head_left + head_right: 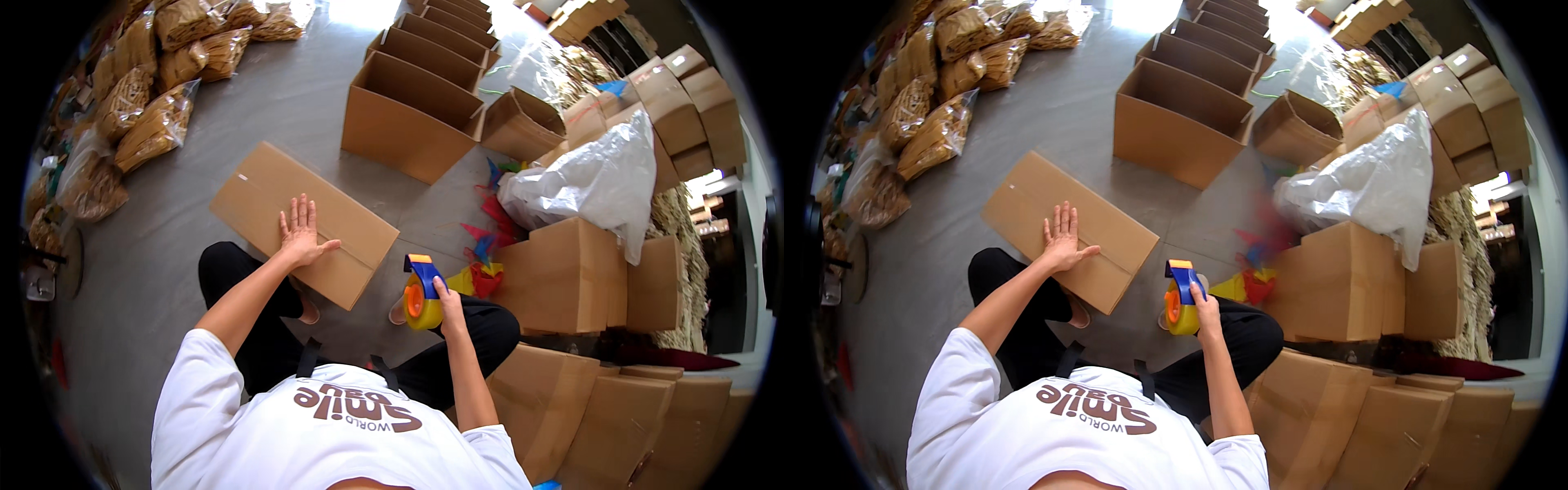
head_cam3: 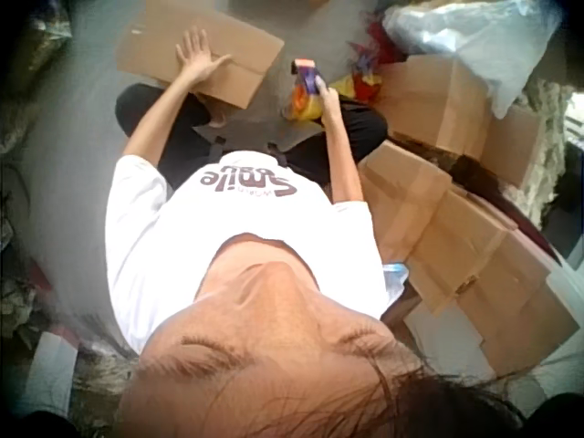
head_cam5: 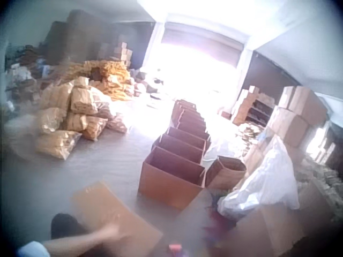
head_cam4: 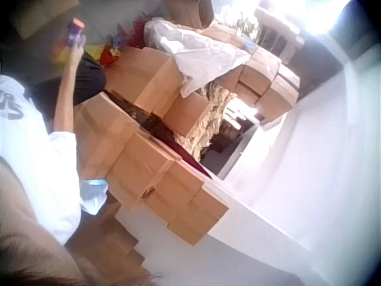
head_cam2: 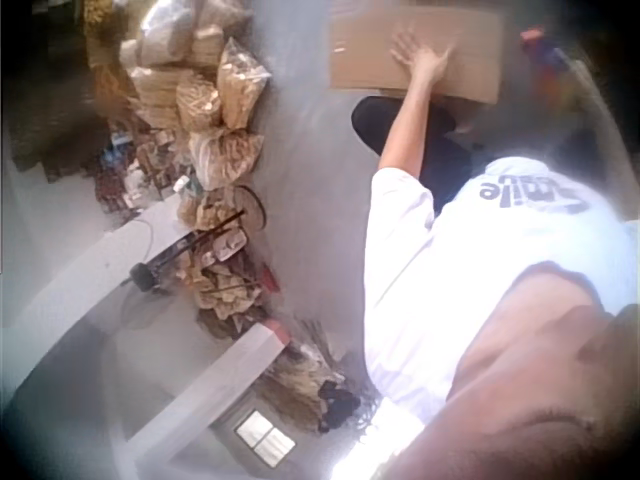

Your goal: The person assembles cardboard boxes by folding the flaps and applying clear tape using a handheld tape dispenser.

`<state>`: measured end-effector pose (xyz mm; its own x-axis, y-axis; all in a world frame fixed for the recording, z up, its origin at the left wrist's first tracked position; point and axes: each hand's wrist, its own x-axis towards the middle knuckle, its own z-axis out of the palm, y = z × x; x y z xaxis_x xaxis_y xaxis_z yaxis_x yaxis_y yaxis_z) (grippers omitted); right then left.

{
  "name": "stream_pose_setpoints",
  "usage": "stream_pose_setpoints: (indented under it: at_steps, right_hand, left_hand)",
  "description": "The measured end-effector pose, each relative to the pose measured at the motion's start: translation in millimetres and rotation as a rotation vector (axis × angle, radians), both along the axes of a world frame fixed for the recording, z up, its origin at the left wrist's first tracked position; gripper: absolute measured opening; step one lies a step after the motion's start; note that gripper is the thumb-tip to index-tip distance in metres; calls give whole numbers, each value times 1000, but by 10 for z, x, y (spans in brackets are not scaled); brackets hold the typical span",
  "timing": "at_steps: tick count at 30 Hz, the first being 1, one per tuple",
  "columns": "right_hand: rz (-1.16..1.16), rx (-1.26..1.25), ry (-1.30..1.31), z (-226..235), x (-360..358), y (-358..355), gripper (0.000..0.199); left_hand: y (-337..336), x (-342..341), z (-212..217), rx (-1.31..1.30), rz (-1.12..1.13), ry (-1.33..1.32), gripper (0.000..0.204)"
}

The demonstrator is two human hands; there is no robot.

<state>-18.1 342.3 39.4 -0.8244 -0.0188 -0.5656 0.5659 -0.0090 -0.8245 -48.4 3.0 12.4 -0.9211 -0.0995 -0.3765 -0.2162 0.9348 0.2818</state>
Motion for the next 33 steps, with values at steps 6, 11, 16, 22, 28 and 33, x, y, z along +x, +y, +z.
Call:
stream_pose_setpoints:
  at_steps: [6,11,16,22,28,33]
  right_hand:
    - [-211,-126,274,833,1,588,40]
    - [-393,-45,454,1244,91,1075,33]
    - [-342,951,679,1402,37,1908,38]
    - [-325,1636,578,1380,-286,2968,51]
    - [-375,1708,135,1063,-562,3174,58]
    - [-371,1789,310,1038,-670,2480,83]
  left_hand:
    - [573,141,66,48,-95,-15,119]
    - [856,307,196,129,-208,-44,113]
    - [585,310,163,406,-239,69,99]
    - [-336,148,-164,339,53,669,92]
    - [-932,97,-238,48,442,137,99]
    - [-948,96,-302,53,412,167,90]
